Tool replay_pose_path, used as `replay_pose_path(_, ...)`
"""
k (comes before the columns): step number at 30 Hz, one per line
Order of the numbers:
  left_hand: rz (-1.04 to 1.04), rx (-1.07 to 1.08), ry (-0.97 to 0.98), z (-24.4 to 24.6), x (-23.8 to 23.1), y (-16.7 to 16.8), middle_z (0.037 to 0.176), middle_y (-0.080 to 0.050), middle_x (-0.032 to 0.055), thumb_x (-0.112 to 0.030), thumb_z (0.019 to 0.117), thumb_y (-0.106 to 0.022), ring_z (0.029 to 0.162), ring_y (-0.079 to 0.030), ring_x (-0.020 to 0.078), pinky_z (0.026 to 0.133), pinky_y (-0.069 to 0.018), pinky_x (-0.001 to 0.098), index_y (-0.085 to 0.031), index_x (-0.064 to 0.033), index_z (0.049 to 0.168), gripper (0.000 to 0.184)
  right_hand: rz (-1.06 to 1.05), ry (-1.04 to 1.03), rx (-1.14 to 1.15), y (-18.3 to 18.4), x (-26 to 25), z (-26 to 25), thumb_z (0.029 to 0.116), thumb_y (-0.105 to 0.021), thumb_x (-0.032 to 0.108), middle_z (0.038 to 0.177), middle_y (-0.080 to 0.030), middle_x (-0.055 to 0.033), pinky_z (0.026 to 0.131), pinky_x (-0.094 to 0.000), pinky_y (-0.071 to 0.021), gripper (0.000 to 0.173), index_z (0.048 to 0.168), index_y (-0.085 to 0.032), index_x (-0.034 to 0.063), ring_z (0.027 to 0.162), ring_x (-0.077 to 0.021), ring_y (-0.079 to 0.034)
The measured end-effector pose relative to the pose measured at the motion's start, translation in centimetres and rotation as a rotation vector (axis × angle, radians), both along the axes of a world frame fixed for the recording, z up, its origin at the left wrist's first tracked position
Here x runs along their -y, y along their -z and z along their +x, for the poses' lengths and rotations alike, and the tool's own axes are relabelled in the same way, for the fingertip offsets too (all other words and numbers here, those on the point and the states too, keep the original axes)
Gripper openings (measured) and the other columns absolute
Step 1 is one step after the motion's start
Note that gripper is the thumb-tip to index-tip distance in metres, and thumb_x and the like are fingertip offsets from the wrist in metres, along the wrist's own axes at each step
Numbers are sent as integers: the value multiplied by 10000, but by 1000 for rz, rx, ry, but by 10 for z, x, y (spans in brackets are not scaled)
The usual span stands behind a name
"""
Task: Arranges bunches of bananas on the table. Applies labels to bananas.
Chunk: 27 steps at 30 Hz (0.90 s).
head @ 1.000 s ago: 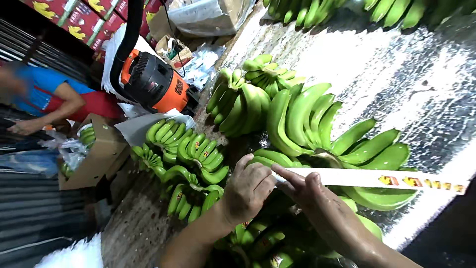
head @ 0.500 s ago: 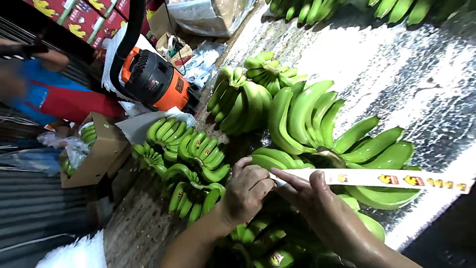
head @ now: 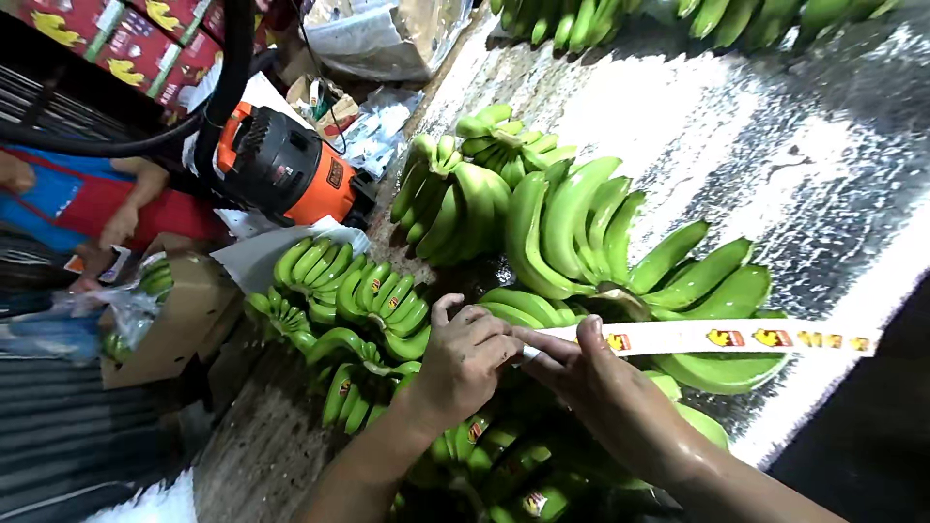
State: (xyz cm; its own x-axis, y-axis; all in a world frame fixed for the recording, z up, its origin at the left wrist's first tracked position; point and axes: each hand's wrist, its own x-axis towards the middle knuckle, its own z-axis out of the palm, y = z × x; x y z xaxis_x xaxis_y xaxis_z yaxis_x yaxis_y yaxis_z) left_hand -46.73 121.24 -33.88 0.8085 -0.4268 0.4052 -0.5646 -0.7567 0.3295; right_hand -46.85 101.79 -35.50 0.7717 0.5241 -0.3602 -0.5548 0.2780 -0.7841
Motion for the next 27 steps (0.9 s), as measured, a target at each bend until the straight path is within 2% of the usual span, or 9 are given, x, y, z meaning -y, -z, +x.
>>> replay_pose_path(4,-61,123,68,-6,-3,5,933,-726,35,-81,967,-633,1012,-671,176,1115,-398,439,-686,-125,859,129,5,8,-38,-3,0,2,1044,-135,659,1238,-721,-49,989,-313,-545,840,1347,-603,31,1126,-140,-690)
replay_pose_path(7,-351,-118,63,-3,-16,-3,1007,-702,55,-206,1024,-629,1111,-658,134,1056,-507,316,-650,-75,916,170,-25,226,-50,-3,1,7,1105,-375,263,997,-762,-40,859,-288,-609,401,1193,-676,12,908,-122,-734)
replay_pose_path(9,-372,-411,-162,12,-42,-12,991,-706,83,-120,981,-649,995,-678,97,907,-563,272,-683,13,948,141,-83,385,-46,3,7,12,936,-603,-6,888,-731,-17,686,-230,-606,175,1077,-697,36,734,-83,-696)
replay_pose_path(13,299,-1004,-400,62,-110,29,1238,-645,241,-59,1037,-536,1186,-625,349,1077,-470,501,-642,70,1208,239,-130,355,3,0,18,9,785,-684,-41,1015,-709,-3,609,-185,-580,393,1164,-684,63,713,-50,-669)
replay_pose_path(17,693,-1176,-414,75,-134,88,1314,-626,271,-90,1006,-576,1264,-586,446,1059,-452,635,-636,31,1270,297,-149,244,103,-2,21,2,922,-623,115,1054,-752,30,827,-223,-588,250,1137,-746,80,921,-54,-705)
replay_pose_path(19,718,-1125,-491,76,-131,95,1344,-606,281,-83,988,-600,1275,-579,457,1046,-465,639,-593,26,1334,363,-149,312,147,2,19,1,897,-626,50,944,-754,24,738,-199,-588,210,1046,-770,85,814,-49,-699)
replay_pose_path(22,576,-931,-559,78,-112,78,1428,-549,268,-31,971,-612,1337,-539,425,1121,-432,563,-537,6,1426,463,-169,363,114,3,18,-1,810,-684,-15,904,-724,5,596,-180,-554,288,1086,-724,58,688,-51,-656)
replay_pose_path(25,-44,-563,-447,60,-60,40,1112,-721,187,-86,932,-705,1100,-678,269,1011,-523,404,-760,23,1039,162,-258,299,97,4,17,-2,846,-665,-10,957,-746,-14,628,-201,-580,446,1290,-666,31,686,-49,-677)
replay_pose_path(27,-355,-435,-199,36,-19,13,1005,-728,101,-69,886,-749,1002,-687,123,919,-568,265,-785,-11,944,90,-315,227,124,5,15,-3,875,-645,29,965,-744,-5,644,-203,-579,481,1356,-628,41,689,-40,-673)
